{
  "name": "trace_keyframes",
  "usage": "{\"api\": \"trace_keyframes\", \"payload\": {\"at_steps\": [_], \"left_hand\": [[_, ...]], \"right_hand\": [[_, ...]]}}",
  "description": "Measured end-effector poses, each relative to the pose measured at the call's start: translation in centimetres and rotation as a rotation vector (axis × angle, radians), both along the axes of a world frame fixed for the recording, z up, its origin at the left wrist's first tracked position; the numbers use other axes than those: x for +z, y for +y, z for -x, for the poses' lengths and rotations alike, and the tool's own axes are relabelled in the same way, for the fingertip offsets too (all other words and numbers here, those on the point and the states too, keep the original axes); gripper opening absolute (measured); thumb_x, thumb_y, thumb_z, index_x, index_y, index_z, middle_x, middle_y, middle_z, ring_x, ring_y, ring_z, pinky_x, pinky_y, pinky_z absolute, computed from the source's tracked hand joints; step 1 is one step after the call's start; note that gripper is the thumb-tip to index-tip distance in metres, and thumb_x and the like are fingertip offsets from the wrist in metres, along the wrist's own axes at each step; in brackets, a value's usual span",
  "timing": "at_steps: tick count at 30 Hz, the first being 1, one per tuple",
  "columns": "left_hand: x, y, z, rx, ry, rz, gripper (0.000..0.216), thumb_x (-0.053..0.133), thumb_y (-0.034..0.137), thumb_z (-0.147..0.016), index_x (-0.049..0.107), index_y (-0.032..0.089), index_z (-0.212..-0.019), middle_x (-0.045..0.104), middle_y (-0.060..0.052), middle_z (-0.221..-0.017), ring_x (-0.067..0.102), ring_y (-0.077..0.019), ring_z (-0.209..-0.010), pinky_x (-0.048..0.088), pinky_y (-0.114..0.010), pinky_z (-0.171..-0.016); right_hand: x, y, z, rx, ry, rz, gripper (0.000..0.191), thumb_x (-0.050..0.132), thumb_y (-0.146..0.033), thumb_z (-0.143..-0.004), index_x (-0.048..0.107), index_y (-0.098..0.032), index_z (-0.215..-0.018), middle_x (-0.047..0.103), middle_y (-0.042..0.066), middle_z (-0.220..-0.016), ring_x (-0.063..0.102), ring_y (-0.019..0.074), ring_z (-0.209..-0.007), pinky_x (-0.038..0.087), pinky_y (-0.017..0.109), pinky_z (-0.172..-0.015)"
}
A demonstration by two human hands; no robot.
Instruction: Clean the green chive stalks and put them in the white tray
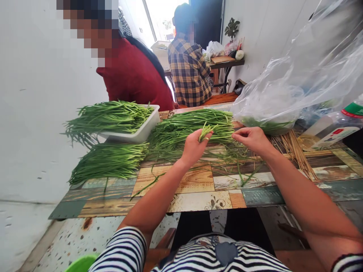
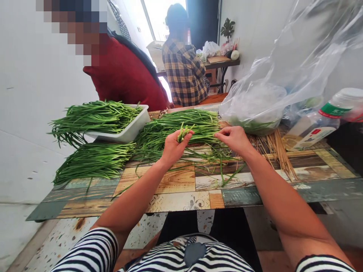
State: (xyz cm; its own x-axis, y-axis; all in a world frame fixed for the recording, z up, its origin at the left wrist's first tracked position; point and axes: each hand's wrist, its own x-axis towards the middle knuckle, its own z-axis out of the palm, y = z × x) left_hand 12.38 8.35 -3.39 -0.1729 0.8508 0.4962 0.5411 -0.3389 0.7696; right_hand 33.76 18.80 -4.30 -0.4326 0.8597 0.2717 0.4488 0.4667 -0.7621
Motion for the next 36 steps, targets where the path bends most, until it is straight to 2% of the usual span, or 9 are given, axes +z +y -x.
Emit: {"api": "trace_keyframes", "payload": {"at_steps": [5,8,12,16,19,22,27,32,36], "left_hand": [[-0.3,0.2,-0.2,-0.012,0.104,-0.041,0.018,0.057,0.028,-0.088,0.071,0.018,-0.094,0.072,-0.005,-0.095,0.065,-0.0167,-0.088,0.049,-0.028,-0.083],[-0.4,0.2,-0.3,-0.034,0.136,-0.036,0.015,0.058,0.024,-0.087,0.071,0.018,-0.092,0.073,-0.005,-0.092,0.066,-0.0165,-0.086,0.050,-0.027,-0.080],[-0.5,0.2,-0.5,-0.036,0.159,-0.036,0.014,0.059,0.022,-0.086,0.071,0.018,-0.090,0.073,-0.004,-0.090,0.065,-0.0160,-0.084,0.049,-0.027,-0.079],[-0.8,0.3,-0.4,-0.032,0.179,-0.002,0.014,0.059,0.024,-0.086,0.071,0.017,-0.089,0.072,-0.004,-0.087,0.064,-0.0158,-0.081,0.048,-0.026,-0.075],[-1.0,0.3,-0.3,-0.022,0.212,0.020,0.016,0.058,0.026,-0.087,0.071,0.017,-0.089,0.071,-0.004,-0.086,0.062,-0.0160,-0.080,0.046,-0.026,-0.073],[-0.8,0.2,-0.4,-0.047,0.292,0.038,0.015,0.058,0.025,-0.087,0.070,0.018,-0.092,0.071,-0.004,-0.088,0.060,-0.0167,-0.083,0.045,-0.027,-0.076],[0.0,-0.2,-0.7,-0.179,0.459,0.062,0.019,0.053,0.018,-0.088,0.066,0.017,-0.075,0.067,0.000,-0.074,0.054,-0.0142,-0.074,0.040,-0.027,-0.079],[0.2,-0.3,-0.8,-0.127,0.438,0.076,0.023,0.056,0.021,-0.087,0.062,0.016,-0.064,0.062,-0.001,-0.065,0.048,-0.0143,-0.070,0.038,-0.025,-0.069],[0.2,-0.4,-0.8,-0.174,0.457,0.137,0.025,0.056,0.020,-0.085,0.061,0.016,-0.062,0.058,0.000,-0.062,0.048,-0.0139,-0.069,0.037,-0.024,-0.066]], "right_hand": [[2.3,-1.2,-0.6,0.008,0.059,0.023,0.028,0.061,-0.043,-0.076,0.072,-0.018,-0.075,0.068,0.001,-0.068,0.054,0.0133,-0.057,0.037,0.025,-0.052],[2.9,-1.8,-0.1,0.030,-0.145,-0.065,0.028,0.059,-0.040,-0.078,0.071,-0.017,-0.067,0.067,0.002,-0.065,0.056,0.0147,-0.058,0.036,0.026,-0.054],[1.4,-1.7,1.0,0.117,-0.526,-0.135,0.024,0.060,-0.037,-0.079,0.075,-0.018,-0.074,0.071,0.005,-0.073,0.060,0.0173,-0.066,0.036,0.027,-0.056],[-0.3,-1.3,1.3,0.095,-0.687,-0.252,0.024,0.055,-0.033,-0.083,0.076,-0.021,-0.084,0.073,0.006,-0.082,0.062,0.0190,-0.073,0.034,0.027,-0.057],[-0.1,-1.6,1.0,0.122,-0.618,-0.292,0.021,0.056,-0.029,-0.082,0.075,-0.021,-0.081,0.071,0.004,-0.076,0.060,0.0172,-0.069,0.033,0.027,-0.057],[0.9,-2.4,0.7,0.255,-0.410,-0.353,0.019,0.056,-0.028,-0.082,0.072,-0.020,-0.077,0.068,0.003,-0.071,0.057,0.0144,-0.065,0.035,0.025,-0.058],[2.5,-3.2,0.2,0.412,-0.129,-0.412,0.021,0.053,-0.027,-0.086,0.067,-0.017,-0.073,0.062,0.002,-0.069,0.054,0.0124,-0.063,0.037,0.024,-0.059],[3.0,-3.9,0.8,0.378,-0.083,-0.365,0.024,0.054,-0.035,-0.087,0.067,-0.017,-0.079,0.061,0.003,-0.070,0.052,0.0132,-0.062,0.036,0.024,-0.057],[1.9,-4.2,1.9,0.415,-0.189,-0.270,0.035,0.047,-0.045,-0.090,0.065,-0.018,-0.077,0.062,0.004,-0.068,0.051,0.0137,-0.060,0.033,0.025,-0.056]]}}
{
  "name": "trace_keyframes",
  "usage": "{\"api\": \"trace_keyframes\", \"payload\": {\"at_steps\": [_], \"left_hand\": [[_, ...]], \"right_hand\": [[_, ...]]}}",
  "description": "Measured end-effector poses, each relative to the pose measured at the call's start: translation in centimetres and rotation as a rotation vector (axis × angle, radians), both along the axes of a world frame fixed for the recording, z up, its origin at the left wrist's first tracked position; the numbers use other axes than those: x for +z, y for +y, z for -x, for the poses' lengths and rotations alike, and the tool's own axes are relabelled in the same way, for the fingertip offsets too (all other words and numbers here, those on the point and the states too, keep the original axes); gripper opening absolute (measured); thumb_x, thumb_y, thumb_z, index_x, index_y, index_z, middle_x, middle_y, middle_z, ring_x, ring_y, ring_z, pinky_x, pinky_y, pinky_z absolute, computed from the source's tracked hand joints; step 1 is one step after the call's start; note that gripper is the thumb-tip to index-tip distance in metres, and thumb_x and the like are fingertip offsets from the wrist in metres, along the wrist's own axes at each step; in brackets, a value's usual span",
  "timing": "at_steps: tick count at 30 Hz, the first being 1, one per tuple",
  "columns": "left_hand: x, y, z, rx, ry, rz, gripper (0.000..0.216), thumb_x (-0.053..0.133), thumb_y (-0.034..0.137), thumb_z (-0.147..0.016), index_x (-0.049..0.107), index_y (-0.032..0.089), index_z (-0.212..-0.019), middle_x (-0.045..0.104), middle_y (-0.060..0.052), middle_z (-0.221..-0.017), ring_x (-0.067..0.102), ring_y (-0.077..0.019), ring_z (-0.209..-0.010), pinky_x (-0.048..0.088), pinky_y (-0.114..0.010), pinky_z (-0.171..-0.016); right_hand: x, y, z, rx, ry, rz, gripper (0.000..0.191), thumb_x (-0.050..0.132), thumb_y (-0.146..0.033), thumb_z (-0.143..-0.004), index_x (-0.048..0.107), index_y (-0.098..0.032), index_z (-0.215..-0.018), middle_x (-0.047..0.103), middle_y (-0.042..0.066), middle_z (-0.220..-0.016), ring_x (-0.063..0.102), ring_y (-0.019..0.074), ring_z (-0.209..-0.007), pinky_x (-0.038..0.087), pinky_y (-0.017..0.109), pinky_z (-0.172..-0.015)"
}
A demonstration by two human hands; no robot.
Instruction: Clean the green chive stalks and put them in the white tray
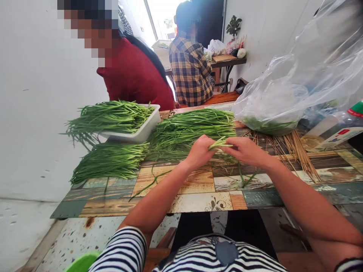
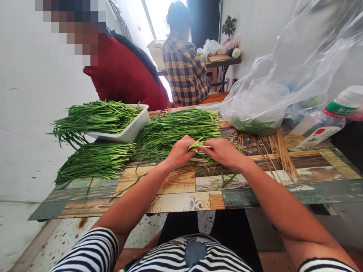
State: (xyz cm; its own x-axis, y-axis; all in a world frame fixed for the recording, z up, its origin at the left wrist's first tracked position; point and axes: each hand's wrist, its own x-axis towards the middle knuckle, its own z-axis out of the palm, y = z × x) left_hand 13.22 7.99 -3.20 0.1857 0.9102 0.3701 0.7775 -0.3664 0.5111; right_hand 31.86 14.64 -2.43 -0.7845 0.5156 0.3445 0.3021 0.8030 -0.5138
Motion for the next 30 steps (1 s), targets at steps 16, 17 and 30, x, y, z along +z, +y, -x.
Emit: {"api": "trace_keyframes", "payload": {"at_steps": [16,17,30], "left_hand": [[-0.3,0.3,1.1,0.180,-0.389,-0.079,0.032,0.052,0.037,-0.090,0.063,0.017,-0.069,0.066,-0.002,-0.074,0.058,-0.0130,-0.072,0.045,-0.025,-0.070],[-0.4,0.4,1.1,0.175,-0.422,-0.082,0.033,0.051,0.038,-0.090,0.062,0.017,-0.069,0.065,-0.002,-0.072,0.058,-0.0125,-0.071,0.045,-0.024,-0.069],[-0.9,0.8,1.2,0.174,-0.378,-0.175,0.017,0.066,0.032,-0.081,0.070,0.017,-0.089,0.068,-0.003,-0.084,0.061,-0.0144,-0.079,0.047,-0.026,-0.075]], "right_hand": [[-1.1,3.3,-1.1,-0.368,-0.155,-0.109,0.042,0.051,-0.049,-0.086,0.067,-0.019,-0.063,0.065,0.005,-0.067,0.056,0.0163,-0.063,0.034,0.027,-0.056],[-1.7,3.4,-0.8,-0.361,-0.179,-0.155,0.035,0.054,-0.046,-0.085,0.069,-0.019,-0.069,0.067,0.005,-0.073,0.057,0.0169,-0.067,0.034,0.027,-0.058],[0.7,1.4,-2.0,-0.050,0.156,-0.010,0.020,0.057,-0.031,-0.083,0.065,-0.018,-0.070,0.059,0.001,-0.066,0.049,0.0116,-0.059,0.036,0.025,-0.056]]}}
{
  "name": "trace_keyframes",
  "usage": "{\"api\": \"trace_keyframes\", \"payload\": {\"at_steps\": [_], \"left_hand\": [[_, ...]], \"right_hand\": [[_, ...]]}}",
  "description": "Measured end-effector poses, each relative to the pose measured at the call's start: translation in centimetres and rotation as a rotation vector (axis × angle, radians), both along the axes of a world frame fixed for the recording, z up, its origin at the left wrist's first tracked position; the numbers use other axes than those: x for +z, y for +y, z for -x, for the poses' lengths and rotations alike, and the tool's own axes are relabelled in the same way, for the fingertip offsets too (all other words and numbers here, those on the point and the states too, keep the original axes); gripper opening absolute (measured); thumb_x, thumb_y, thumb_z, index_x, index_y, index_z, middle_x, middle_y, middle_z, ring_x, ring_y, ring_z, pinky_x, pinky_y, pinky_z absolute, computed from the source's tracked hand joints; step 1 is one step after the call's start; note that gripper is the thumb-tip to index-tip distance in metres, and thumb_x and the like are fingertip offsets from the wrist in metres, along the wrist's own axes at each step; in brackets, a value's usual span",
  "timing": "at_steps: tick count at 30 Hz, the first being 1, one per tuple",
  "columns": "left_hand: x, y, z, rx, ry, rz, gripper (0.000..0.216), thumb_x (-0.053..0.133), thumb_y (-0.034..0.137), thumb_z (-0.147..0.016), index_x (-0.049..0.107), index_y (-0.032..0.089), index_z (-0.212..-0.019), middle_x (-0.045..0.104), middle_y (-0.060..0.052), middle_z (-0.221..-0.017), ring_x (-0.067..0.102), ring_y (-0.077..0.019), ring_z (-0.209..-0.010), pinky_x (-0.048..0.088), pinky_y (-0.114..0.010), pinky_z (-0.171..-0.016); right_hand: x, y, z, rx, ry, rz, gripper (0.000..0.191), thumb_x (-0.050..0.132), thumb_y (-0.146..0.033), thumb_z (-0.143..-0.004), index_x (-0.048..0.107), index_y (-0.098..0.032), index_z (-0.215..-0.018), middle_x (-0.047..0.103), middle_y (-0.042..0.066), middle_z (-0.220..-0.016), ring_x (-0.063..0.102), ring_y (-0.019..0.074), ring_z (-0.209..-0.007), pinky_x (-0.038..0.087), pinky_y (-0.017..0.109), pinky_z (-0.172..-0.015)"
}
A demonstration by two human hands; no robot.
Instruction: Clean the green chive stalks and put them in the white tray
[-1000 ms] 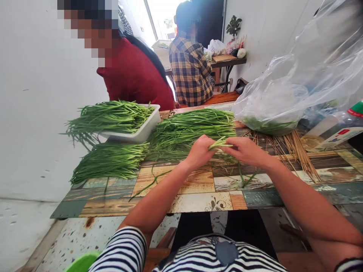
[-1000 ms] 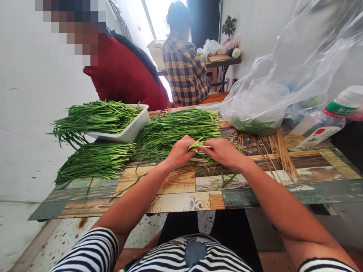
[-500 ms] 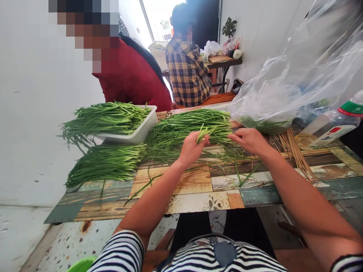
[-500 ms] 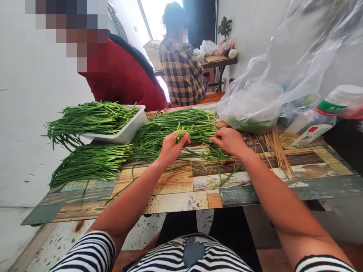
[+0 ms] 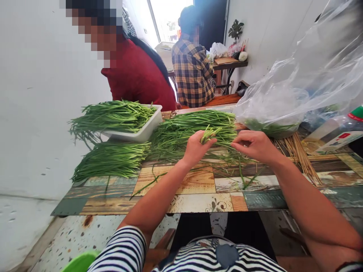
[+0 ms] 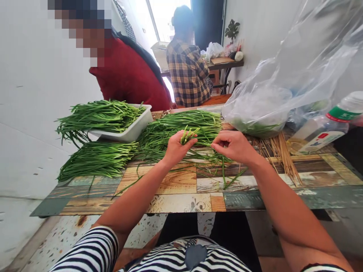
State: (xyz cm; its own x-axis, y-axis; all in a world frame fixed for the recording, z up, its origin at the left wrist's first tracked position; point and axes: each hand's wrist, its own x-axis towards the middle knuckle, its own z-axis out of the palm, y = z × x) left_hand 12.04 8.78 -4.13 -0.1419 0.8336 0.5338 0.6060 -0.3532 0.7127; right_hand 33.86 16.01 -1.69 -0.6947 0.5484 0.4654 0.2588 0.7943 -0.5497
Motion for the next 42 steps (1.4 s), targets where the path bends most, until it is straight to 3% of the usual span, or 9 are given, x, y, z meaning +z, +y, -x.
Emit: {"api": "trace_keyframes", "payload": {"at_steps": [6,11,16,19,22,27,33,37,42], "left_hand": [[0.2,-0.2,-0.4,-0.176,0.124,0.013,0.015,0.059,0.026,-0.086,0.071,0.018,-0.088,0.070,-0.005,-0.095,0.063,-0.0158,-0.090,0.048,-0.027,-0.082],[-0.3,-0.3,-0.6,-0.154,0.204,0.082,0.020,0.057,0.031,-0.088,0.072,0.018,-0.083,0.071,-0.003,-0.079,0.064,-0.0145,-0.072,0.048,-0.024,-0.070],[-0.2,-0.3,-0.9,-0.233,0.160,0.086,0.020,0.055,0.027,-0.088,0.070,0.021,-0.099,0.072,-0.004,-0.100,0.065,-0.0164,-0.088,0.048,-0.026,-0.080],[0.1,-0.4,-0.9,-0.193,0.201,0.097,0.016,0.058,0.026,-0.086,0.072,0.020,-0.086,0.072,-0.002,-0.084,0.064,-0.0150,-0.077,0.048,-0.024,-0.072],[0.5,-0.6,-0.8,-0.142,0.168,0.118,0.020,0.058,0.027,-0.085,0.071,0.017,-0.074,0.070,-0.001,-0.071,0.061,-0.0131,-0.065,0.046,-0.023,-0.065],[1.2,-0.7,-0.4,-0.076,-0.008,0.042,0.026,0.056,0.035,-0.088,0.072,0.018,-0.077,0.072,-0.003,-0.081,0.064,-0.0146,-0.077,0.048,-0.026,-0.073],[2.4,-1.2,-0.6,-0.050,-0.052,-0.115,0.034,0.053,0.045,-0.089,0.070,0.020,-0.074,0.072,-0.004,-0.081,0.061,-0.0157,-0.082,0.049,-0.032,-0.083],[3.0,-1.8,-0.4,-0.023,-0.116,-0.214,0.033,0.052,0.045,-0.090,0.067,0.020,-0.076,0.069,-0.004,-0.084,0.062,-0.0163,-0.086,0.050,-0.032,-0.082],[1.7,-1.3,-0.1,0.044,-0.044,-0.146,0.025,0.053,0.040,-0.090,0.065,0.019,-0.096,0.068,-0.004,-0.087,0.062,-0.0143,-0.079,0.048,-0.028,-0.076]], "right_hand": [[1.2,-1.3,0.6,0.032,0.046,0.141,0.023,0.057,-0.034,-0.081,0.062,-0.017,-0.065,0.057,0.001,-0.061,0.048,0.0117,-0.057,0.036,0.025,-0.053],[0.2,-1.1,1.2,-0.069,0.066,0.115,0.023,0.057,-0.033,-0.081,0.063,-0.017,-0.066,0.058,0.001,-0.062,0.048,0.0115,-0.057,0.036,0.025,-0.054],[-0.4,-1.0,1.5,-0.100,0.127,0.096,0.023,0.055,-0.034,-0.083,0.068,-0.017,-0.073,0.065,0.003,-0.069,0.055,0.0141,-0.064,0.041,0.026,-0.059],[-0.6,-0.5,1.2,-0.073,0.171,0.119,0.025,0.058,-0.039,-0.083,0.069,-0.018,-0.075,0.067,0.004,-0.072,0.058,0.0154,-0.066,0.043,0.027,-0.062],[-0.6,0.4,0.5,-0.199,0.175,0.178,0.038,0.056,-0.051,-0.083,0.069,-0.018,-0.070,0.065,0.004,-0.065,0.055,0.0150,-0.059,0.041,0.027,-0.055],[-1.0,1.1,0.7,-0.332,-0.308,0.125,0.062,0.037,-0.058,-0.091,0.066,-0.017,-0.054,0.059,0.006,-0.049,0.052,0.0150,-0.047,0.033,0.027,-0.046],[-3.4,1.1,2.1,-0.313,-0.717,-0.213,0.026,0.052,-0.032,-0.087,0.074,-0.020,-0.081,0.073,0.009,-0.085,0.064,0.0202,-0.076,0.031,0.025,-0.052],[-3.8,1.8,1.6,-0.281,-0.598,-0.141,0.021,0.054,-0.028,-0.082,0.074,-0.020,-0.080,0.072,0.006,-0.079,0.062,0.0173,-0.070,0.032,0.025,-0.053],[-2.2,1.8,0.4,-0.167,-0.242,0.102,0.019,0.055,-0.031,-0.078,0.068,-0.018,-0.071,0.060,-0.001,-0.058,0.050,0.0114,-0.054,0.034,0.024,-0.052]]}}
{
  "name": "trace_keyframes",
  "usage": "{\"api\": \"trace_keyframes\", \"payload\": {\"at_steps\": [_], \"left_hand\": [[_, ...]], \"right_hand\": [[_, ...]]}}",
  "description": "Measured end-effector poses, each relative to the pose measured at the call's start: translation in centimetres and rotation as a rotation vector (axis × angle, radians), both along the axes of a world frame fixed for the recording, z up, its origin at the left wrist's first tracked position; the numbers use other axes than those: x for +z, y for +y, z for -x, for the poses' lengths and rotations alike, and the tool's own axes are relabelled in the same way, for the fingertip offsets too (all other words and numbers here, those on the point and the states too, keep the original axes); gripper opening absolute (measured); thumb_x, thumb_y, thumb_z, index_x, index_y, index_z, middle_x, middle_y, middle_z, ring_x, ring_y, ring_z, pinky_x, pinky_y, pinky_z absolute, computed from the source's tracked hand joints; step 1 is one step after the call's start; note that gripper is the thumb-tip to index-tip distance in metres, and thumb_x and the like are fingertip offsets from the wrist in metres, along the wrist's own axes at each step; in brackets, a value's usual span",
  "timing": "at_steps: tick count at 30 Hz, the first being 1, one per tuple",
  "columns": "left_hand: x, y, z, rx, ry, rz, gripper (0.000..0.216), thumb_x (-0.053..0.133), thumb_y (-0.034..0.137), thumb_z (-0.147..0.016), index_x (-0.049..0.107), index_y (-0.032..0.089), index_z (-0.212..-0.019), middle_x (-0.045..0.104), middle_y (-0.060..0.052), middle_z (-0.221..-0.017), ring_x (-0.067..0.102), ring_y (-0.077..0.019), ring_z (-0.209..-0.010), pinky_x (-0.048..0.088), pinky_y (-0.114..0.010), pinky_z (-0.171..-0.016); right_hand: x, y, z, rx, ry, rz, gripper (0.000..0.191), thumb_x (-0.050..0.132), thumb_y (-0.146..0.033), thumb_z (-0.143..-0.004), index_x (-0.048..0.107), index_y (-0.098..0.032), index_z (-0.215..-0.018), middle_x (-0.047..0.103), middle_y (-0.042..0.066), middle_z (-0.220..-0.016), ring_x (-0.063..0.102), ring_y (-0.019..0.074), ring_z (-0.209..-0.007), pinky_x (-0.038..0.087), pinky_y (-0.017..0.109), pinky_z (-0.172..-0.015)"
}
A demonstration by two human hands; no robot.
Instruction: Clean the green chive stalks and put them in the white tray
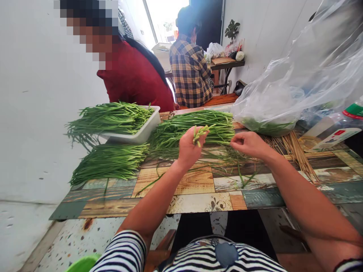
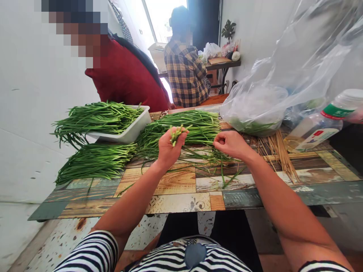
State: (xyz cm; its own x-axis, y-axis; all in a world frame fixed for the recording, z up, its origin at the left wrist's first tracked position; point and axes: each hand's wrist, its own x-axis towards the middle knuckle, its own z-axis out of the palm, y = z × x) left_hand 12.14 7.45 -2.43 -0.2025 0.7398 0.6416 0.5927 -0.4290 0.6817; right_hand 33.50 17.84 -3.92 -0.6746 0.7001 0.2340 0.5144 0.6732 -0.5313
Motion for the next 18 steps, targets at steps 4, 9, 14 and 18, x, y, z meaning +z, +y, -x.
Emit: {"api": "trace_keyframes", "payload": {"at_steps": [4,9,14,18], "left_hand": [[-0.7,0.6,-0.2,-0.057,0.196,0.074,0.021,0.054,0.035,-0.090,0.067,0.019,-0.093,0.068,-0.006,-0.092,0.061,-0.0176,-0.089,0.047,-0.029,-0.082],[-0.3,0.4,-0.7,-0.219,0.355,0.149,0.020,0.049,0.023,-0.090,0.066,0.017,-0.082,0.067,-0.006,-0.090,0.058,-0.0160,-0.087,0.045,-0.027,-0.081],[-0.1,0.0,-1.0,-0.218,0.456,0.245,0.020,0.051,0.011,-0.083,0.064,0.017,-0.067,0.064,0.000,-0.066,0.052,-0.0138,-0.068,0.041,-0.024,-0.069],[-0.2,0.3,-0.6,-0.144,0.337,0.296,0.021,0.055,0.020,-0.084,0.066,0.018,-0.066,0.068,0.000,-0.069,0.056,-0.0142,-0.070,0.042,-0.024,-0.068]], "right_hand": [[1.9,-1.0,-0.6,0.144,0.196,0.150,0.020,0.058,-0.037,-0.079,0.064,-0.018,-0.074,0.056,-0.002,-0.059,0.046,0.0103,-0.054,0.035,0.022,-0.049],[3.1,-2.3,0.0,0.234,0.272,0.206,0.024,0.061,-0.040,-0.079,0.063,-0.017,-0.073,0.056,-0.001,-0.062,0.047,0.0102,-0.056,0.037,0.023,-0.051],[2.5,-1.9,-0.1,0.127,0.328,0.208,0.030,0.064,-0.045,-0.077,0.064,-0.017,-0.068,0.057,0.000,-0.060,0.047,0.0105,-0.055,0.036,0.023,-0.050],[2.3,-0.3,-1.3,-0.123,0.355,0.138,0.038,0.061,-0.054,-0.078,0.067,-0.018,-0.067,0.057,0.000,-0.055,0.046,0.0115,-0.051,0.032,0.025,-0.047]]}}
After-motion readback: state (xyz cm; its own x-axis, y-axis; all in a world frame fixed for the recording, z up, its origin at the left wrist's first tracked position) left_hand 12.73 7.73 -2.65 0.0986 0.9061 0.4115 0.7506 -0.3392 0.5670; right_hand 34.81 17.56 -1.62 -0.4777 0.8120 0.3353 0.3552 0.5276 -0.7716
